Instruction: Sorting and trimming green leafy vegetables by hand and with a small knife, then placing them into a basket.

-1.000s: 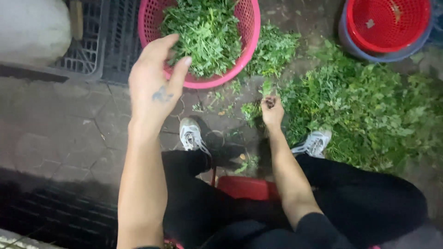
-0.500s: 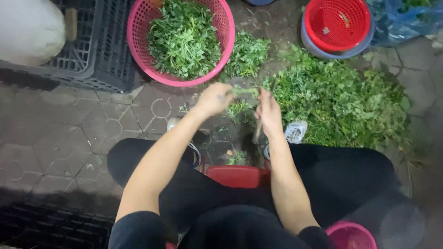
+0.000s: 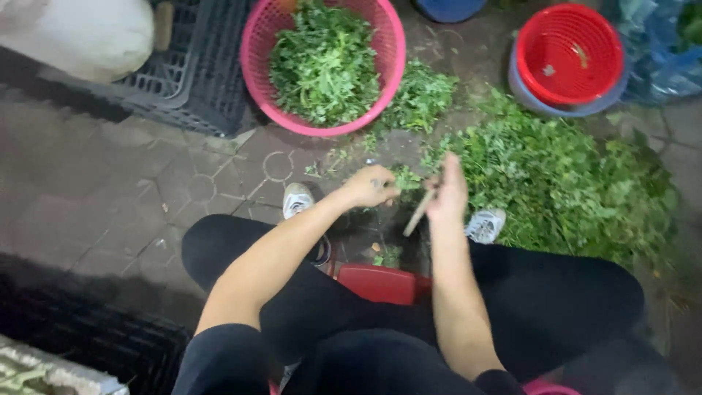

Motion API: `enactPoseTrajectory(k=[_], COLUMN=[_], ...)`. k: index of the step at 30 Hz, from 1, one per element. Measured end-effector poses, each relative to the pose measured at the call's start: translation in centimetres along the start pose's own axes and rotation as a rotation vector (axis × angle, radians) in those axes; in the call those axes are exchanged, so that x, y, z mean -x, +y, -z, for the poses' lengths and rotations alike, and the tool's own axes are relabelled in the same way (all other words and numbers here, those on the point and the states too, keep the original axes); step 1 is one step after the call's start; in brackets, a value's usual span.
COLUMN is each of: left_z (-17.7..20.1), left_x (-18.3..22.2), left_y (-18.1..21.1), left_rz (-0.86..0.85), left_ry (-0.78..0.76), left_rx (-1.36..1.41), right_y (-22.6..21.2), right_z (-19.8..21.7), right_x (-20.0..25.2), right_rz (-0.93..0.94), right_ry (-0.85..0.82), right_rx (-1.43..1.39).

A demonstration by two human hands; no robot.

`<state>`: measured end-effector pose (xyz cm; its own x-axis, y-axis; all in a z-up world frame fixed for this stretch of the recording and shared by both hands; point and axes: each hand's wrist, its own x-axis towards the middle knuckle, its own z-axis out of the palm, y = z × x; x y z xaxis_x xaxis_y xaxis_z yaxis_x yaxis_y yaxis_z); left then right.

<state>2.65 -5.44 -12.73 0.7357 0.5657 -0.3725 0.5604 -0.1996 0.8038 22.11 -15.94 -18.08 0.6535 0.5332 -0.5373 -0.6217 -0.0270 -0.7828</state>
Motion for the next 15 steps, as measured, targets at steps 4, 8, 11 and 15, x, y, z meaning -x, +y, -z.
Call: enactPoseTrajectory(k=[4,8,11,15], left_z=[6.0,7.9,6.6,3.9], left_x=[0.8,-5.5,-7.7,-9.9], left_y=[3.4,-9.5,-14.6,-17.8], left_rz=[0.077,0.22,0.233,0.336], left_ry=[0.381,0.541,0.375,0.163], left_rx=[-0.078,-0.403,-0.573,-0.805], right_y=[2.1,2.6,4.5,5.1], right_z=[7.1,5.1,4.6,3.3], right_x=[-6.6,-4.3,-3.9,-2.5], right_rz=[-0.294,-0.359,-0.301,-0.233], right_ry=[0.073,-0.003,-0.147,-0.125], right_rx=[-0.435,-0.441,-0.226,0.019])
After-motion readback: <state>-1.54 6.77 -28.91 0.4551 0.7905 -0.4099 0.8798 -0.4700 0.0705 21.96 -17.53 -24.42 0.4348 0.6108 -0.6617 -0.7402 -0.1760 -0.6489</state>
